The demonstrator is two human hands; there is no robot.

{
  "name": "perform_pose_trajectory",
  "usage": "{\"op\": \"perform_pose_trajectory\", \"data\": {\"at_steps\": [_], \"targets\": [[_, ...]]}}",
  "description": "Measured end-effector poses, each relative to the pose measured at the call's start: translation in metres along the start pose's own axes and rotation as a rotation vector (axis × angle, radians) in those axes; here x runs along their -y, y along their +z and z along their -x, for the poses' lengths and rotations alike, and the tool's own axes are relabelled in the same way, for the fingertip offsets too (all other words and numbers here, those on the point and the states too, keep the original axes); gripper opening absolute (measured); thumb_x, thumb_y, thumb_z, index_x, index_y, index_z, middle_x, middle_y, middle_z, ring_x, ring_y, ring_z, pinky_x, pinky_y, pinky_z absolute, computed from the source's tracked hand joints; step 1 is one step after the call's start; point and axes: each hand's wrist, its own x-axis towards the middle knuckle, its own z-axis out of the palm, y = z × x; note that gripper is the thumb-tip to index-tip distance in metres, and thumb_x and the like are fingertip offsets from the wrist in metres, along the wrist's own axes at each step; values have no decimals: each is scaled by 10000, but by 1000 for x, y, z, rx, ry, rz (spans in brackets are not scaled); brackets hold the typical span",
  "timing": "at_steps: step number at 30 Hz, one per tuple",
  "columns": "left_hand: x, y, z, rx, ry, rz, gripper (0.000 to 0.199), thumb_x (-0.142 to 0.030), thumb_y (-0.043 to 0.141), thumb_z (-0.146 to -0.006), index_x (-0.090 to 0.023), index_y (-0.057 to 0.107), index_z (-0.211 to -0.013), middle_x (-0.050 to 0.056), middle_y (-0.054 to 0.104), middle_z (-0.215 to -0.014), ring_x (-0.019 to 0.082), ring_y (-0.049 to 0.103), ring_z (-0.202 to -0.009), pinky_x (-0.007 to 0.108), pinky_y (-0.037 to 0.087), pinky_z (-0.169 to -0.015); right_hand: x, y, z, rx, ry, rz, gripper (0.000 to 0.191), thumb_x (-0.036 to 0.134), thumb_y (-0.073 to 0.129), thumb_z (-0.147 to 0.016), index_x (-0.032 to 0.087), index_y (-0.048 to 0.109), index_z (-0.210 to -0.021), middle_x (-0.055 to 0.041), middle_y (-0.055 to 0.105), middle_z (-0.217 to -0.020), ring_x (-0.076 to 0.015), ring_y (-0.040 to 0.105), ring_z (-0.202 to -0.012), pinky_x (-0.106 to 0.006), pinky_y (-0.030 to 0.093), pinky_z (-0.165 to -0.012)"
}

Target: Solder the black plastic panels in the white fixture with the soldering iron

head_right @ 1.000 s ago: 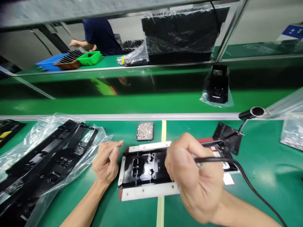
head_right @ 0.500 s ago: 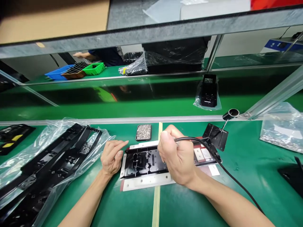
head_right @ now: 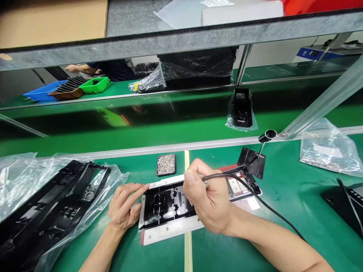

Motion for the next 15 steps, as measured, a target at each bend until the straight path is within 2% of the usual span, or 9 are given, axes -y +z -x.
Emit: {"op": "perform_pose_trajectory", "data": {"at_steps": [3, 7, 15], "targets": [[-11, -5, -6, -1, 66, 8, 435, -380, 427, -1091, -137, 699, -1327, 173, 732, -1044, 278, 661, -888, 416, 552, -748, 0, 1, 1, -8, -10, 5, 305, 356, 466, -1086, 243, 452, -804, 59, 369, -582, -101, 313, -495, -254, 260, -427], [-22, -5, -11, 5, 84, 89, 403, -328, 441, -1087, -90, 718, -1257, 196, 715, -1037, 289, 647, -905, 421, 544, -752, -2, 2, 2, -5, -33, 22, 306, 357, 477, -1082, 238, 472, -800, 61, 380, -570, -97, 312, -482, -245, 265, -417], [-20, -1, -13, 47, 26, 127, 317, -250, 483, -1067, -103, 708, -1235, 172, 699, -1027, 278, 627, -937, 411, 537, -779, -4, 2, 3, -25, -39, 32, 307, 350, 481, -1078, 233, 469, -794, 60, 395, -581, -99, 331, -494, -246, 292, -432]]}}
